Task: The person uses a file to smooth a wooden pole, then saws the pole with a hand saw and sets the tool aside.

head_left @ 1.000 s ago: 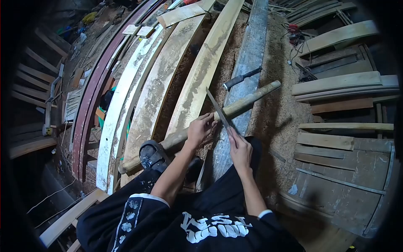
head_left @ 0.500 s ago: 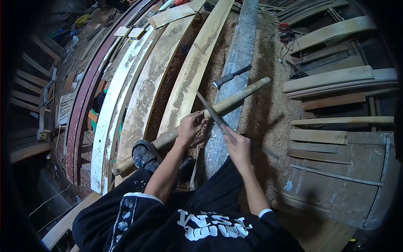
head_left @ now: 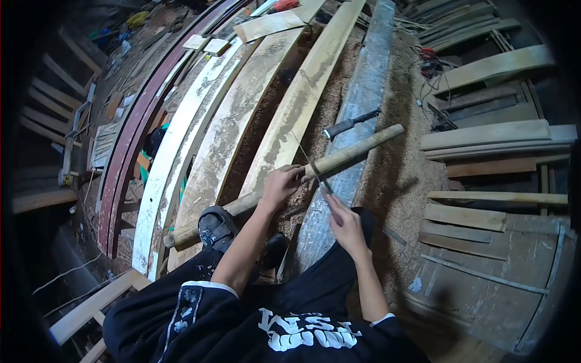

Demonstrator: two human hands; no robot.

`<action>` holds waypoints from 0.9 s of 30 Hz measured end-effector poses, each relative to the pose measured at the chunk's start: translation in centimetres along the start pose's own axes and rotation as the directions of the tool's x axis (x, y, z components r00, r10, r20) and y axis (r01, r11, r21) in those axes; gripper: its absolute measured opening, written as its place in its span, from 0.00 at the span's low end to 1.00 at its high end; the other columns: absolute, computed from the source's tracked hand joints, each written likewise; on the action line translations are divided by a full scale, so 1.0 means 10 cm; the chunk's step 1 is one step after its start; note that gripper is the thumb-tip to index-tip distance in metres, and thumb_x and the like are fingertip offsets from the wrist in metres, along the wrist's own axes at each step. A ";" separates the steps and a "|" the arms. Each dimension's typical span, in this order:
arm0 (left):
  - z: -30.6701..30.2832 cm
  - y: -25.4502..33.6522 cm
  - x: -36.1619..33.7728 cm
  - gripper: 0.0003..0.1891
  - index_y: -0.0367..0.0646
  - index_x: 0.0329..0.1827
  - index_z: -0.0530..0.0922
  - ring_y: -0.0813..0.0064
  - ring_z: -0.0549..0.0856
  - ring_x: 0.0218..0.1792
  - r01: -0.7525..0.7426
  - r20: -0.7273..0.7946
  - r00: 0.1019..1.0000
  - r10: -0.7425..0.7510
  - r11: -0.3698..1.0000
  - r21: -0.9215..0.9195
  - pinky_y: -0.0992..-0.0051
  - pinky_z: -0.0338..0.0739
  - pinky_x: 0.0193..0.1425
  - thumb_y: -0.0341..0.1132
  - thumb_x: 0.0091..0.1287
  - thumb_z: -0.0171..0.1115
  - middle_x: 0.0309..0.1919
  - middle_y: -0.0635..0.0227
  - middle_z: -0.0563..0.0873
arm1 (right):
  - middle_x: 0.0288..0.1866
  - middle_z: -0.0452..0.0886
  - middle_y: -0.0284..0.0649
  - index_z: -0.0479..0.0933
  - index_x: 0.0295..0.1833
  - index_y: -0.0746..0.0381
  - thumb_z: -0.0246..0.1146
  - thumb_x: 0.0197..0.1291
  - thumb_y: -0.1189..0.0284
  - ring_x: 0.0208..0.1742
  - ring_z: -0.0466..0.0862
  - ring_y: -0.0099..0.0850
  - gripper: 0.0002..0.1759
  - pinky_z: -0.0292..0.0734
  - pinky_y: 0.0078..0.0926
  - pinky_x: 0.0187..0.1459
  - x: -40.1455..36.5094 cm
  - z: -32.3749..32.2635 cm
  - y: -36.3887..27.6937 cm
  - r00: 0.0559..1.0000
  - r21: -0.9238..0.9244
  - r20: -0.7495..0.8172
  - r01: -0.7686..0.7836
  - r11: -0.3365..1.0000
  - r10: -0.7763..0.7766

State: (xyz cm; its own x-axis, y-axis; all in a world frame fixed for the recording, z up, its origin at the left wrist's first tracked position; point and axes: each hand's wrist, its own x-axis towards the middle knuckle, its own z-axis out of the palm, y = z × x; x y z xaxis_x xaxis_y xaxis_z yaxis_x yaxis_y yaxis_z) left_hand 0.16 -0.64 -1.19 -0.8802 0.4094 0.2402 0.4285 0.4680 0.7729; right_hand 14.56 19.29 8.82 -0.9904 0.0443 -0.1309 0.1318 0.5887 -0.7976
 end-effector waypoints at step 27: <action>-0.07 -0.03 -0.01 0.27 0.48 0.67 0.82 0.50 0.90 0.41 0.083 0.105 0.990 -0.096 0.990 0.118 0.54 0.84 0.45 0.50 0.68 0.72 0.46 0.56 0.91 | 0.67 0.84 0.55 0.78 0.70 0.67 0.65 0.76 0.68 0.68 0.84 0.52 0.22 0.81 0.42 0.65 0.42 0.22 0.11 0.942 -0.020 -0.252 0.225 0.974 -0.222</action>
State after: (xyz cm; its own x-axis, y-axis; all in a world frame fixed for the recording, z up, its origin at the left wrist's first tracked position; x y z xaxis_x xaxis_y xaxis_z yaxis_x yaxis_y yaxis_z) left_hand -0.03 -1.38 -1.08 -0.8908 0.4429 0.1019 0.3750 0.5895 0.7154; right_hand 10.63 18.35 6.05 -0.9725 0.1145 0.2028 -0.0951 0.5994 -0.7948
